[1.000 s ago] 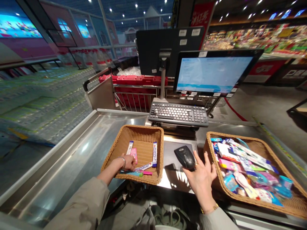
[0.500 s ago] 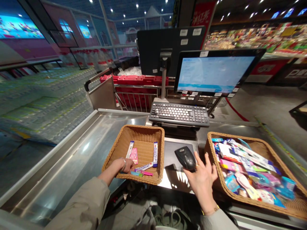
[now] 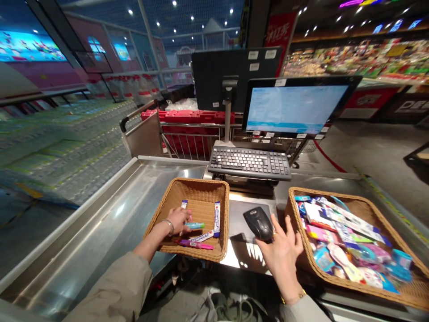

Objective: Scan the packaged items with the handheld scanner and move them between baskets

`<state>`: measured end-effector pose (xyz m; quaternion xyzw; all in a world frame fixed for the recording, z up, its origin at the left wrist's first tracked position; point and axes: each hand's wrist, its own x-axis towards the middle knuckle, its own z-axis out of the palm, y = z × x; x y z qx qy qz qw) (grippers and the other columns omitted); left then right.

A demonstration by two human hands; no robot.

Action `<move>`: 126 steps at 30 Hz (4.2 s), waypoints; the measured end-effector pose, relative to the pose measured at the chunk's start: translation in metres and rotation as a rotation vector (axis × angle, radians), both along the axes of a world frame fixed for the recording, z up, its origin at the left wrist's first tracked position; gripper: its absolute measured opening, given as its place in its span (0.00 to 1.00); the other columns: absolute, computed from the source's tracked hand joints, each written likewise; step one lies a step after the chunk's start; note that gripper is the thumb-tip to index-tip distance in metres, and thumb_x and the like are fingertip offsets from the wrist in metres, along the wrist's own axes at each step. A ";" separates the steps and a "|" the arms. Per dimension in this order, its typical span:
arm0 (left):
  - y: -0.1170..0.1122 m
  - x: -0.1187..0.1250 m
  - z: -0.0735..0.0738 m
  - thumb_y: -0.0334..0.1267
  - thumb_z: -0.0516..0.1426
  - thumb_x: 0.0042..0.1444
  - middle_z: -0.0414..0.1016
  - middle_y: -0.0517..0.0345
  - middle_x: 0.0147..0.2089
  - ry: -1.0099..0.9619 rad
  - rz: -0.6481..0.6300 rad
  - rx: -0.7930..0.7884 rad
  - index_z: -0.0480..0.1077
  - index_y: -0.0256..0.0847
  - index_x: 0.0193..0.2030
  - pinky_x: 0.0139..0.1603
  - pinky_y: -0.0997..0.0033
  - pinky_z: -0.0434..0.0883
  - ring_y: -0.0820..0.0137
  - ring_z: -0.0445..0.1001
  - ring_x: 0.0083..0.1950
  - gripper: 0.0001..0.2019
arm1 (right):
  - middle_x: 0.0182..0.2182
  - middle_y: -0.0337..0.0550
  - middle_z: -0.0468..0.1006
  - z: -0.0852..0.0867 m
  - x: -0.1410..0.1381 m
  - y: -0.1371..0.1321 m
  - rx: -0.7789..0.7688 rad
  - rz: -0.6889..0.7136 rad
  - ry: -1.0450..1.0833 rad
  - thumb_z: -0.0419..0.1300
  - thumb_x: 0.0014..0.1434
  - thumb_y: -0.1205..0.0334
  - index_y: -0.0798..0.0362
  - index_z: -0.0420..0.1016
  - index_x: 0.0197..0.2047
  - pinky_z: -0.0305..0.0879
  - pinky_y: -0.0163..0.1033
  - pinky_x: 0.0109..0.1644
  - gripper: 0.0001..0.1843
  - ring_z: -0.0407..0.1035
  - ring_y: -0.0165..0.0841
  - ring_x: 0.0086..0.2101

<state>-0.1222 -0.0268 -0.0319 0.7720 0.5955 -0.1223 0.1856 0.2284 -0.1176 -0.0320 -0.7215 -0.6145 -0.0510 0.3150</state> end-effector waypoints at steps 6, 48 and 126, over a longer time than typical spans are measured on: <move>0.003 0.016 0.012 0.43 0.63 0.49 0.64 0.60 0.68 -0.056 -0.017 0.265 0.78 0.51 0.37 0.67 0.34 0.43 0.50 0.51 0.72 0.07 | 0.56 0.44 0.75 0.001 0.002 -0.001 0.001 -0.005 -0.008 0.55 0.53 0.51 0.49 0.77 0.28 0.42 0.60 0.63 0.14 0.50 0.50 0.65; 0.002 0.138 0.030 0.37 0.60 0.52 0.66 0.58 0.67 -0.298 -0.069 1.005 0.74 0.46 0.36 0.70 0.31 0.35 0.49 0.48 0.74 0.04 | 0.56 0.42 0.75 0.029 0.003 -0.007 0.136 0.050 -0.010 0.60 0.47 0.63 0.50 0.76 0.26 0.41 0.62 0.64 0.03 0.50 0.53 0.65; 0.018 0.357 0.058 0.43 0.61 0.53 0.64 0.55 0.68 -0.505 -0.590 0.881 0.75 0.46 0.38 0.69 0.28 0.36 0.47 0.46 0.74 0.08 | 0.54 0.45 0.77 0.011 0.140 -0.069 0.179 -0.584 -0.065 0.58 0.55 0.47 0.50 0.77 0.27 0.41 0.63 0.63 0.16 0.51 0.53 0.64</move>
